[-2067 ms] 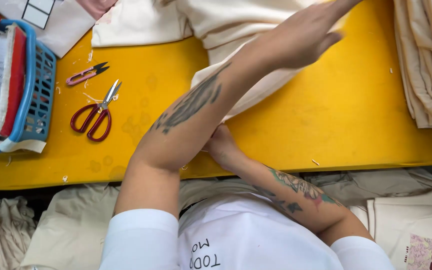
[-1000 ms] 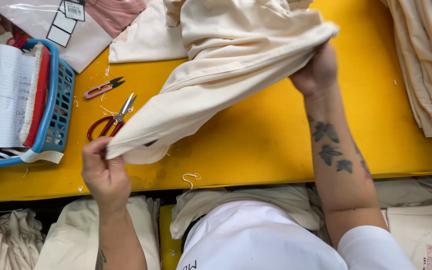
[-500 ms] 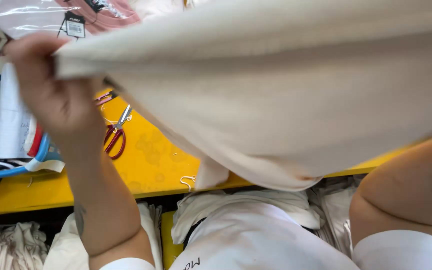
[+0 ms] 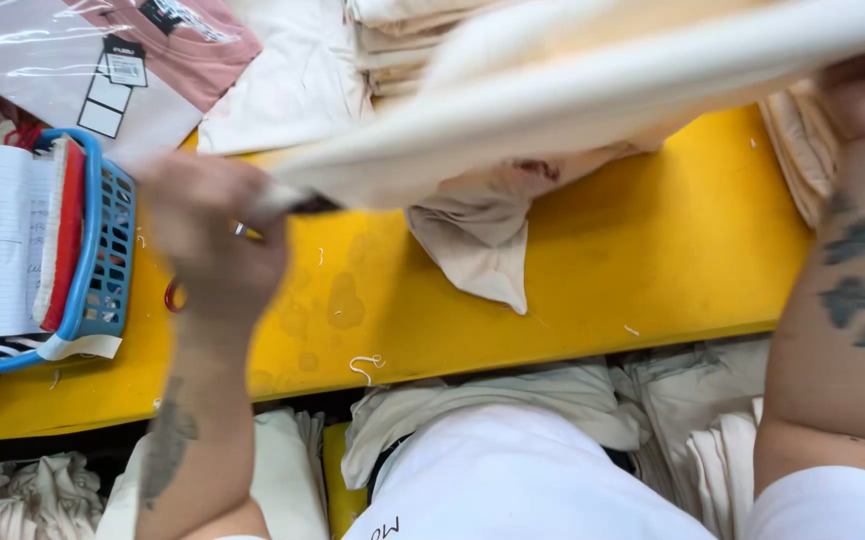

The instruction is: Trimming loose threads from t-shirts using scissors on a work table

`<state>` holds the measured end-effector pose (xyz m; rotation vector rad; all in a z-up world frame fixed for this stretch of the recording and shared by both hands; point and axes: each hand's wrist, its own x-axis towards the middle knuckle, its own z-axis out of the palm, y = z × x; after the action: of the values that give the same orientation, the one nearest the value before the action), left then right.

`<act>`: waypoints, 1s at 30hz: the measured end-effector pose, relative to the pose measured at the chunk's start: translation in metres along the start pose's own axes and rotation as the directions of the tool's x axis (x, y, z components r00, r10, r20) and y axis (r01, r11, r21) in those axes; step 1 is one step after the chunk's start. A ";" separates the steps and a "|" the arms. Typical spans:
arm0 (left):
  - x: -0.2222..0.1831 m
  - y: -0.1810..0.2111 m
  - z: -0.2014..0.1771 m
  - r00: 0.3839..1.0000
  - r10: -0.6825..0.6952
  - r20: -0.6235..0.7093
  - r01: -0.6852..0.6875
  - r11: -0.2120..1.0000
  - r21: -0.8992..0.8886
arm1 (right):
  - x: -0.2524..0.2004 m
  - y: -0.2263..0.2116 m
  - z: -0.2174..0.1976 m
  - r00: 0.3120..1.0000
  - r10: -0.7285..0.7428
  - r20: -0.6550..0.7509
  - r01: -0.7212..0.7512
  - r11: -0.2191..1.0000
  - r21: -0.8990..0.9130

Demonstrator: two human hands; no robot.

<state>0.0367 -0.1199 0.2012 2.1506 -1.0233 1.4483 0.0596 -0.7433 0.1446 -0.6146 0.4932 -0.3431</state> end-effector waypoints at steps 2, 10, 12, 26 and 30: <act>-0.072 0.014 0.034 0.955 -0.047 0.294 0.085 0.989 -0.120 | -0.027 0.056 0.009 0.997 0.006 -0.078 -0.006 1.000 0.005; -0.156 0.027 0.018 0.677 -0.291 0.676 0.444 0.894 -0.059 | -0.071 0.151 -0.024 0.990 0.141 0.031 -0.133 0.976 -0.174; -0.166 -0.003 0.000 0.633 -0.376 0.677 0.521 0.853 -0.013 | -0.071 0.158 -0.035 0.986 0.144 0.082 -0.117 0.957 -0.266; -0.225 -0.082 -0.067 0.426 -0.739 0.521 0.460 0.673 0.579 | -0.087 0.152 -0.049 0.995 0.076 -0.061 -0.089 0.967 -0.240; -0.215 -0.089 -0.053 0.358 -0.761 0.541 0.443 0.649 0.619 | -0.101 0.159 -0.047 0.998 0.062 -0.025 -0.066 0.927 -0.370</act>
<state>0.0214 0.0535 0.0376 3.0537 0.0483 0.2744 -0.0242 -0.5980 0.0462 -0.9623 0.5950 -0.1911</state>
